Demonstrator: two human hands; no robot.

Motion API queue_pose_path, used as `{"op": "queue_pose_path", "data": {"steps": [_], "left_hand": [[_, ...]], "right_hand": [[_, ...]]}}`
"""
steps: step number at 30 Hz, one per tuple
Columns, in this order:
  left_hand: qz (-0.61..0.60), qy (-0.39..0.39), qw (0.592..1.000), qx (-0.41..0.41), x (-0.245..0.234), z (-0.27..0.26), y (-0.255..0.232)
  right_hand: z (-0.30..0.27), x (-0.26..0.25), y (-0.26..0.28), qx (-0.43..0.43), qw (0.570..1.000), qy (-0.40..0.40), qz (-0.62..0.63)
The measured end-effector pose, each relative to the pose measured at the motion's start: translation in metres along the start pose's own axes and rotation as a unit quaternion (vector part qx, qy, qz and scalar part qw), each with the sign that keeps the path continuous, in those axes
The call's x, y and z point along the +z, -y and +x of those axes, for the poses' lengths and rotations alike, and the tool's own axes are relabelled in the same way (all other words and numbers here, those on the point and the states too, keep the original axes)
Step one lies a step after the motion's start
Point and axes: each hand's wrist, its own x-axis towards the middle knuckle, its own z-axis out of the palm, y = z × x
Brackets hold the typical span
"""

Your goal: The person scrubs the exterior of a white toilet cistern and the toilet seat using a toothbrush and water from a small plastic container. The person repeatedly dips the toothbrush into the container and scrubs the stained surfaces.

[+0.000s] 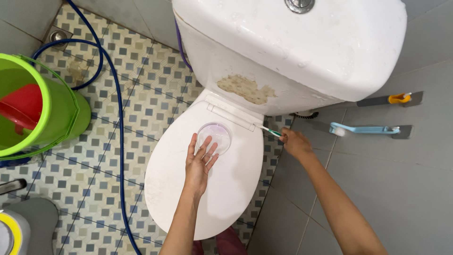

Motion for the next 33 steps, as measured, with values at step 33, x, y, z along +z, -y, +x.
{"op": "queue_pose_path", "data": {"steps": [33], "left_hand": [[-0.005,-0.022,1.000,0.016,-0.017,-0.005,-0.033]], "right_hand": [[-0.002,0.017,-0.005,-0.010,0.999,-0.035,0.005]]}}
